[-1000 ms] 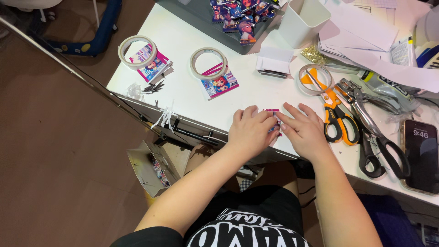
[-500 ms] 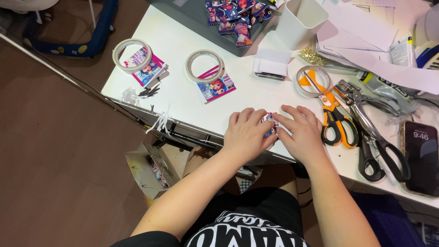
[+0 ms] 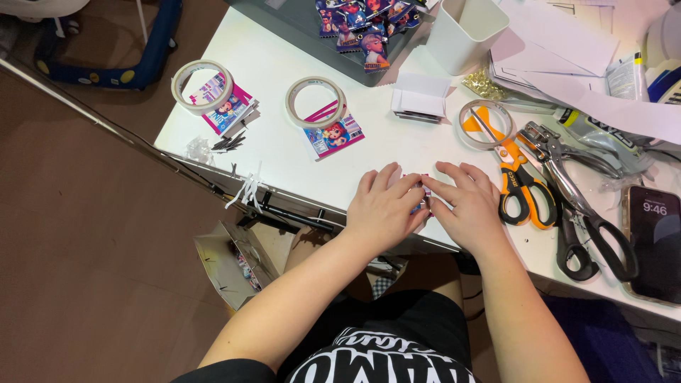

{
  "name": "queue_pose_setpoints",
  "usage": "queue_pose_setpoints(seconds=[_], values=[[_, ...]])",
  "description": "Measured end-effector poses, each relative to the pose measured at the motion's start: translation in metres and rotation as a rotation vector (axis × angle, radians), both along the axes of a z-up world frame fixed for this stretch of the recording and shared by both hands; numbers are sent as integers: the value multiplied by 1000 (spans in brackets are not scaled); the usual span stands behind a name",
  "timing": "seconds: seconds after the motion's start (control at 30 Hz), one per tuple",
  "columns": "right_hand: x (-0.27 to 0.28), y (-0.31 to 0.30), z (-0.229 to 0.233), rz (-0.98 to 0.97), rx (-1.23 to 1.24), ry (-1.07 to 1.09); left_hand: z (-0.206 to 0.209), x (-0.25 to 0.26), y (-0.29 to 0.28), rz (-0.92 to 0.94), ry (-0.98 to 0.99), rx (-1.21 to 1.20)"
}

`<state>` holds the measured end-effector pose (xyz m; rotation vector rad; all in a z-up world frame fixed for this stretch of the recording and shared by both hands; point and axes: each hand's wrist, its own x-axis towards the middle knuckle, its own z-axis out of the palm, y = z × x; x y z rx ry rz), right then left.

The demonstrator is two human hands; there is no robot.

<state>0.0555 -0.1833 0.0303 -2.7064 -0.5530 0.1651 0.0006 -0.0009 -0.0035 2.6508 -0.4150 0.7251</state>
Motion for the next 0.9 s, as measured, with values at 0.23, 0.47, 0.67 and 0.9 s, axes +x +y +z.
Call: queue_pose_setpoints(seconds=[0.23,0.47,0.67,0.9], values=[[15,-2,-13,-116,140,63,-2,3,-3,16,62,-6],[30,16,-9,-270,78,37,0,3,-1,-10,119,-22],[31,20,9,-245,45,96,8,0,-2,7,174,-45],[-2,-2,25,-77,82,200,6,-1,-3,23,179,-47]])
